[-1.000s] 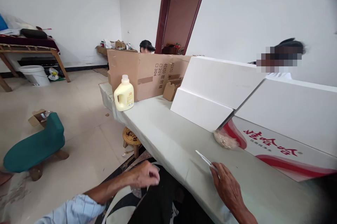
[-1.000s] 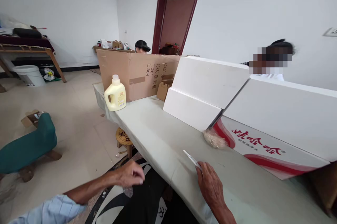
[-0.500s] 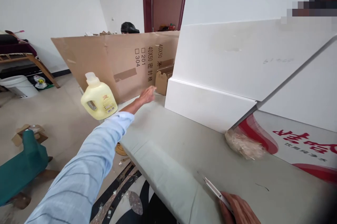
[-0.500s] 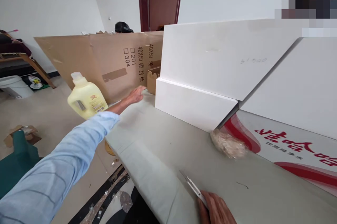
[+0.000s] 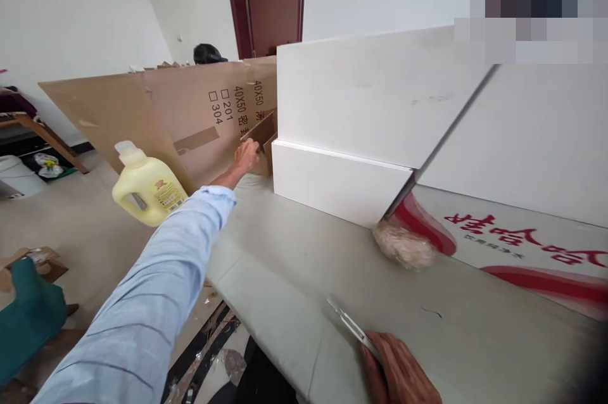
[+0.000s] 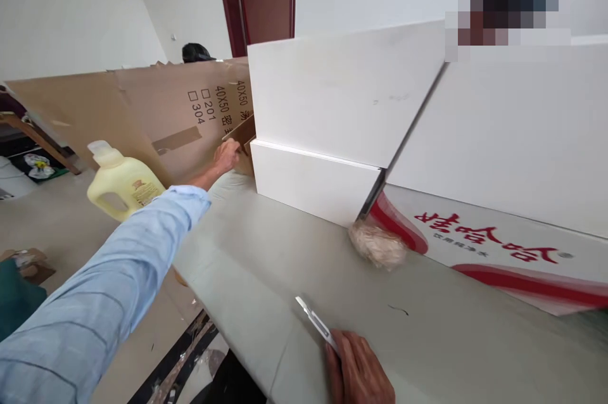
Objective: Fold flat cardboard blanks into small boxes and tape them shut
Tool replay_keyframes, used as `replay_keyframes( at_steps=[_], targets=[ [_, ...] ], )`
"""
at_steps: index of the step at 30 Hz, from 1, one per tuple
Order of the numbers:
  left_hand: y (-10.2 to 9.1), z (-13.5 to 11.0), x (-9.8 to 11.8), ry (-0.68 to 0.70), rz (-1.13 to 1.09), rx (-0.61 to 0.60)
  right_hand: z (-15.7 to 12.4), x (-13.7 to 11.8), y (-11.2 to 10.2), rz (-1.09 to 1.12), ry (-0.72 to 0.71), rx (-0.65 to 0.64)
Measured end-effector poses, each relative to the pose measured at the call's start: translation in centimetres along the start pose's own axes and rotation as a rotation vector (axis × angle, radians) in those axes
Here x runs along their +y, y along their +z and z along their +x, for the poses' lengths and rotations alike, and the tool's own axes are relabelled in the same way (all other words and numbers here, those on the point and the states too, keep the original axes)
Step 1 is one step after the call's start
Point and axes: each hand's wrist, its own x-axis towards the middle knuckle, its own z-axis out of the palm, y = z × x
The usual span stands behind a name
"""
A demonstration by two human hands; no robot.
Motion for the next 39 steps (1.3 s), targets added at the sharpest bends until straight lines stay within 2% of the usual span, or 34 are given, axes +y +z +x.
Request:
replay_keyframes(
  at_steps=[4,8,11,15,18,20,22,24,27,29,30,32,35,37,39],
  targets=[
    [-5.9,-9.7,-1.7,-0.064,0.020,0.042,1.8,-1.2,-0.7,-0.071,0.003,0.063],
    [-10.7,-21.1,-2.9,-0.019,-0.028,0.057,1.1,-0.3,-2.6,-0.144,0.067,0.028],
    [-12.7,-28.1,-2.2,0.090,-0.111,0.019,-1.5,1.4,-4.9,-0.222,0.143,0.019],
    [-13.1,-33.9,1.0,0.315,-0.341,-0.015,-5.8,3.5,-8.6,-0.325,0.253,0.006],
    [-12.5,-36.3,4.2,0.473,-0.504,-0.069,-7.9,3.9,-11.0,-0.361,0.322,0.005],
    [-12.2,-37.2,6.1,0.544,-0.552,-0.113,-8.2,3.4,-12.2,-0.339,0.333,0.040],
    [-12.0,-37.9,7.5,0.592,-0.569,-0.134,-7.5,2.3,-12.6,-0.223,0.320,0.099],
    [-11.8,-38.5,8.1,0.617,-0.579,-0.118,-6.1,0.9,-12.3,-0.004,0.321,0.125],
    [-11.4,-39.4,7.8,0.547,-0.605,0.007,-3.5,-1.4,-10.8,0.324,0.363,0.074],
    [-10.6,-39.9,7.0,0.417,-0.625,0.106,-2.0,-2.5,-9.5,0.457,0.372,0.027],
    [-10.1,-40.0,6.4,0.348,-0.643,0.113,-1.4,-2.9,-8.9,0.504,0.370,0.005],
    [-8.6,-40.1,5.1,0.256,-0.708,-0.009,-0.4,-3.6,-7.9,0.583,0.361,-0.049],
    [-5.8,-39.8,3.4,0.255,-0.832,-0.307,0.2,-4.2,-7.0,0.656,0.366,-0.130],
    [-3.8,-39.7,2.7,0.274,-0.878,-0.388,0.1,-4.7,-6.7,0.669,0.383,-0.166],
    [-2.2,-39.9,2.5,0.273,-0.903,-0.398,-0.4,-5.3,-6.5,0.656,0.392,-0.187]
  ],
)
